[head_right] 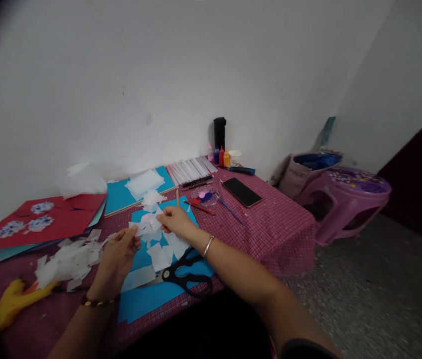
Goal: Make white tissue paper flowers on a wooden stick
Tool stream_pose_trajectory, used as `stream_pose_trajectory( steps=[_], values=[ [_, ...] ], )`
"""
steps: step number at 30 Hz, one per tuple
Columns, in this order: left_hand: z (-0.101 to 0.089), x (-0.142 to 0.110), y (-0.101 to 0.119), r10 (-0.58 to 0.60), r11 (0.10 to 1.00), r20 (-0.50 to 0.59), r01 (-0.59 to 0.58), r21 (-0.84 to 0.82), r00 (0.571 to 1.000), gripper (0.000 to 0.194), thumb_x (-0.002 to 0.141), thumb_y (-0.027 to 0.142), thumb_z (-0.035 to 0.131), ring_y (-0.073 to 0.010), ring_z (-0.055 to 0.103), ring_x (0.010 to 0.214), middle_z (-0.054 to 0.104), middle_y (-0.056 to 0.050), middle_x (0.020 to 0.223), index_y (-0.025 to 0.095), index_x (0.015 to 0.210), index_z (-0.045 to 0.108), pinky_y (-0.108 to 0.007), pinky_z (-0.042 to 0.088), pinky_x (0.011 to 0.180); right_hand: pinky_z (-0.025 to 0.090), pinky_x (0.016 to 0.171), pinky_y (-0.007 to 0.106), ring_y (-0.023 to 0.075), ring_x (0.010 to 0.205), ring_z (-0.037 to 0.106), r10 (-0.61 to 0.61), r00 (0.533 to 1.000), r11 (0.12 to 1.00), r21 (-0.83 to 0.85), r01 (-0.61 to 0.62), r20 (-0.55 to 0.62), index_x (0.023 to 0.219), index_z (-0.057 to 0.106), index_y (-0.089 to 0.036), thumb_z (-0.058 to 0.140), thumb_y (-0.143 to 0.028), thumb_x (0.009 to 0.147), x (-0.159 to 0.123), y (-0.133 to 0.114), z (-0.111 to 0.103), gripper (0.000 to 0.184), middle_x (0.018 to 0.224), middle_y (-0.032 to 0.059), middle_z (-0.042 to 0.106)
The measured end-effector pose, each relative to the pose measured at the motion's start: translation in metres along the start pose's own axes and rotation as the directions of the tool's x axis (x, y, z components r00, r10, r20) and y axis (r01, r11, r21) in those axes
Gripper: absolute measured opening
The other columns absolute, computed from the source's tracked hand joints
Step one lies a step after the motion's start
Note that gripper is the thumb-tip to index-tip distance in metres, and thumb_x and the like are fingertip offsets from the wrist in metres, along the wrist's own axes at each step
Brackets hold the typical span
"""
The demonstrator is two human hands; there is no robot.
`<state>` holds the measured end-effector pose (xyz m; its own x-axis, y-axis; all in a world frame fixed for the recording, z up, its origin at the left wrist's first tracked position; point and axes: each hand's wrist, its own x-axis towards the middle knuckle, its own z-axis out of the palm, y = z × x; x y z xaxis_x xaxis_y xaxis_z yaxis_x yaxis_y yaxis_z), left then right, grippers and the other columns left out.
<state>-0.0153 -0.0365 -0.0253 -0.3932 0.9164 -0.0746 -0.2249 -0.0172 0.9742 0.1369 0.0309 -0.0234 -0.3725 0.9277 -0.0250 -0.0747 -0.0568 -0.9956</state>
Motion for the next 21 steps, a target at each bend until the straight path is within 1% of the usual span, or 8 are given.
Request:
stream_pose_trajectory(
  steps=[6, 10, 14, 16, 18, 20, 21],
  values=[
    [-0.0005, -0.0002, 0.0034, 0.005, 1.0, 0.01, -0.005, -0.023, 1.0, 0.028, 0.058, 0.033, 0.077, -0.0063, 0.047, 0.042, 0.052, 0.007, 0.046, 0.016, 0.059, 0.055, -0.019, 0.036, 0.044, 0.036, 0.039, 0.014, 0.0044, 0.037, 0.044, 0.008, 1.0, 1.0, -0.009, -0.008, -0.011, 0.063, 0.044, -0.016, 0.055, -0.02, 0.08, 0.0045, 0.0017, -0.0029, 0.02, 0.046, -0.0067, 0.05],
    [-0.0022, 0.0009, 0.0077, 0.038, 0.999, -0.006, -0.038, -0.02, 0.999, 0.029, 0.059, 0.033, 0.076, -0.0058, 0.046, 0.043, 0.05, 0.008, 0.046, 0.017, 0.056, 0.052, -0.018, 0.035, 0.044, 0.036, 0.038, 0.014, 0.0042, 0.037, 0.044, 0.01, 1.0, 1.0, -0.013, -0.01, -0.023, 0.065, 0.044, -0.017, 0.055, -0.022, 0.08, 0.0074, 0.0026, -0.0059, 0.019, 0.046, -0.0069, 0.05],
    [-0.0036, 0.0029, 0.009, 0.043, 0.999, -0.002, -0.043, -0.012, 0.999, 0.031, 0.059, 0.035, 0.076, -0.0053, 0.046, 0.043, 0.05, 0.008, 0.047, 0.017, 0.057, 0.051, -0.018, 0.036, 0.044, 0.036, 0.039, 0.015, 0.0052, 0.038, 0.045, -0.007, 1.0, 0.999, -0.041, 0.007, -0.006, 0.065, 0.044, -0.017, 0.056, -0.022, 0.078, 0.0085, 0.0045, -0.0068, 0.019, 0.047, -0.0064, 0.051],
    [-0.0034, 0.003, 0.0088, 0.041, 0.999, 0.005, -0.04, -0.023, 0.999, 0.029, 0.06, 0.034, 0.076, -0.0057, 0.047, 0.044, 0.05, 0.008, 0.049, 0.017, 0.061, 0.052, -0.018, 0.037, 0.044, 0.037, 0.04, 0.016, 0.006, 0.04, 0.047, -0.019, 1.0, 0.998, -0.055, 0.019, 0.011, 0.064, 0.046, -0.017, 0.057, -0.021, 0.078, 0.0077, 0.0048, -0.0061, 0.018, 0.047, -0.0063, 0.051],
    [-0.0021, 0.0015, 0.0091, 0.042, 0.999, 0.037, -0.041, -0.028, 0.998, 0.026, 0.061, 0.031, 0.076, -0.0067, 0.049, 0.045, 0.051, 0.008, 0.053, 0.018, 0.072, 0.056, -0.018, 0.039, 0.044, 0.038, 0.041, 0.016, 0.0068, 0.042, 0.048, -0.037, 0.999, 0.996, -0.074, 0.04, 0.04, 0.065, 0.046, -0.016, 0.058, -0.021, 0.077, 0.0059, 0.0041, -0.005, 0.018, 0.047, -0.0062, 0.051],
    [0.0005, -0.0015, 0.0099, 0.041, 0.999, 0.097, -0.04, -0.009, 0.994, 0.031, 0.062, 0.028, 0.074, -0.0073, 0.052, 0.047, 0.056, 0.007, 0.062, 0.02, 0.086, 0.059, -0.02, 0.043, 0.045, 0.039, 0.041, 0.017, 0.0071, 0.043, 0.049, -0.063, 0.995, 0.992, -0.105, 0.071, 0.08, 0.065, 0.046, -0.016, 0.058, -0.022, 0.077, 0.0033, 0.0026, -0.0042, 0.018, 0.049, -0.006, 0.051],
    [0.0021, -0.0031, 0.01, 0.039, 0.999, 0.132, -0.041, 0.015, 0.991, 0.035, 0.062, 0.027, 0.073, -0.0071, 0.052, 0.047, 0.06, 0.005, 0.071, 0.02, 0.094, 0.059, -0.021, 0.044, 0.046, 0.039, 0.042, 0.017, 0.0071, 0.043, 0.049, -0.075, 0.992, 0.989, -0.119, 0.087, 0.104, 0.064, 0.046, -0.016, 0.058, -0.022, 0.077, 0.002, 0.0019, -0.004, 0.018, 0.049, -0.006, 0.051]
  ],
)
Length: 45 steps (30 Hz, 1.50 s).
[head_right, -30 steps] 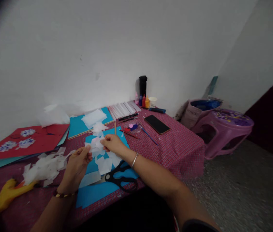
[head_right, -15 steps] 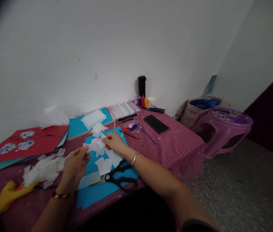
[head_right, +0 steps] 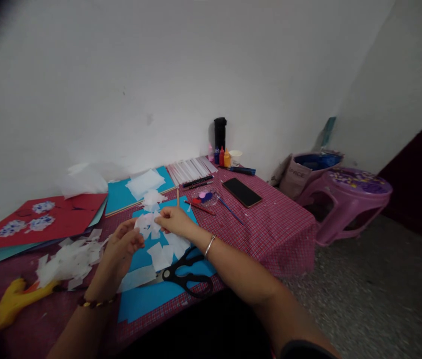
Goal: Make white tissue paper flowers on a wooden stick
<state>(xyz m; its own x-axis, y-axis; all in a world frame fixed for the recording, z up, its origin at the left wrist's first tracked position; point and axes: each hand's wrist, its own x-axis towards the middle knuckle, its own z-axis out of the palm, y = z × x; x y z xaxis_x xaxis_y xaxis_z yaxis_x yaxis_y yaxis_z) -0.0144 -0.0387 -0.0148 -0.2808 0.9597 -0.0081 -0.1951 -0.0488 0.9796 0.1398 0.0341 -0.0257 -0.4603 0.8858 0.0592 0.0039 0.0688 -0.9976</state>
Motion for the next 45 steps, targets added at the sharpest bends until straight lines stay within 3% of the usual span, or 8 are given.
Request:
stream_pose_trajectory(
  steps=[4, 8, 14, 17, 23, 32, 39, 45],
  values=[
    [0.006, -0.002, -0.006, 0.012, 0.981, 0.096, -0.03, 0.19, 0.995, 0.057, 0.061, 0.023, 0.071, -0.0052, 0.05, 0.044, 0.062, -0.003, 0.109, 0.024, 0.116, 0.053, -0.024, 0.045, 0.044, 0.041, 0.043, 0.017, 0.0069, 0.044, 0.05, -0.026, 0.997, 0.999, -0.027, 0.028, 0.076, 0.063, 0.044, -0.017, 0.058, -0.024, 0.078, -0.003, -0.001, 0.0, 0.022, 0.049, -0.0065, 0.049],
    [0.006, 0.004, -0.02, 0.146, 0.892, 0.063, -0.159, 0.423, 0.987, 0.054, 0.06, 0.021, 0.07, -0.0104, 0.054, 0.051, 0.067, -0.001, 0.086, 0.021, 0.113, 0.057, -0.022, 0.043, 0.049, 0.04, 0.043, 0.016, 0.0067, 0.044, 0.05, -0.024, 0.996, 0.999, -0.039, 0.028, 0.089, 0.063, 0.044, -0.017, 0.059, -0.024, 0.077, -0.004, 0.0, 0.001, 0.022, 0.048, -0.0064, 0.05],
    [0.001, 0.006, -0.017, 0.32, 0.68, 0.034, -0.255, 0.687, 0.947, 0.006, 0.067, 0.026, 0.063, -0.0133, 0.05, 0.052, 0.056, 0.005, 0.055, 0.021, 0.067, 0.062, -0.022, 0.034, 0.052, 0.04, 0.042, 0.016, 0.0069, 0.043, 0.049, -0.017, 0.999, 1.0, -0.023, 0.018, 0.043, 0.063, 0.043, -0.017, 0.057, -0.022, 0.077, -0.004, -0.003, 0.004, 0.021, 0.048, -0.0068, 0.049],
    [0.0, 0.006, -0.014, 0.325, 0.662, 0.031, -0.251, 0.707, 0.945, 0.019, 0.066, 0.027, 0.063, -0.0114, 0.042, 0.047, 0.042, 0.007, 0.044, 0.02, 0.052, 0.051, -0.022, 0.027, 0.05, 0.039, 0.042, 0.017, 0.0067, 0.042, 0.048, -0.044, 0.999, 0.999, -0.009, 0.044, 0.004, 0.063, 0.042, -0.018, 0.057, -0.024, 0.077, -0.003, -0.003, 0.003, 0.021, 0.048, -0.007, 0.048],
    [-0.001, 0.008, -0.015, 0.249, 0.714, 0.021, -0.198, 0.671, 0.968, 0.009, 0.068, 0.025, 0.057, -0.0107, 0.048, 0.045, 0.052, 0.007, 0.056, 0.019, 0.074, 0.055, -0.021, 0.034, 0.046, 0.036, 0.043, 0.017, 0.0076, 0.044, 0.048, -0.102, 0.994, 0.989, -0.115, 0.098, -0.03, 0.064, 0.044, -0.018, 0.055, -0.026, 0.077, -0.002, 0.0, 0.001, 0.019, 0.051, -0.006, 0.049],
    [-0.012, 0.007, 0.001, 0.059, 0.986, 0.192, -0.087, 0.141, 0.98, 0.058, 0.058, 0.009, 0.06, -0.0154, 0.065, 0.071, 0.062, -0.006, 0.109, 0.022, 0.114, 0.05, -0.027, 0.052, 0.057, 0.028, 0.05, 0.019, 0.008, 0.052, 0.044, -0.212, 0.977, 0.896, -0.4, 0.194, 0.0, 0.068, 0.049, -0.017, 0.052, -0.026, 0.079, -0.002, 0.005, -0.001, 0.015, 0.056, -0.0047, 0.05],
    [-0.01, 0.003, 0.003, 0.218, 0.965, 0.171, -0.238, 0.107, 0.961, 0.042, 0.071, 0.017, 0.064, -0.0164, 0.065, 0.076, 0.064, -0.008, 0.109, 0.022, 0.112, 0.055, -0.028, 0.053, 0.061, 0.022, 0.051, 0.021, 0.0076, 0.053, 0.037, -0.219, 0.975, 0.828, -0.525, 0.198, 0.022, 0.063, 0.047, -0.016, 0.055, -0.023, 0.077, -0.007, -0.002, -0.003, 0.017, 0.054, -0.0057, 0.044],
    [-0.014, 0.009, 0.005, 0.404, 0.907, 0.009, -0.401, 0.127, 0.915, 0.057, 0.07, 0.018, 0.069, -0.0255, 0.037, 0.132, 0.041, -0.007, 0.143, 0.028, 0.123, 0.049, -0.04, 0.036, 0.103, 0.023, 0.053, 0.021, 0.0081, 0.055, 0.038, -0.287, 0.958, 0.805, -0.536, 0.252, 0.02, 0.062, 0.047, -0.016, 0.055, -0.021, 0.075, -0.007, -0.006, -0.004, 0.017, 0.057, -0.0054, 0.042]
  ],
)
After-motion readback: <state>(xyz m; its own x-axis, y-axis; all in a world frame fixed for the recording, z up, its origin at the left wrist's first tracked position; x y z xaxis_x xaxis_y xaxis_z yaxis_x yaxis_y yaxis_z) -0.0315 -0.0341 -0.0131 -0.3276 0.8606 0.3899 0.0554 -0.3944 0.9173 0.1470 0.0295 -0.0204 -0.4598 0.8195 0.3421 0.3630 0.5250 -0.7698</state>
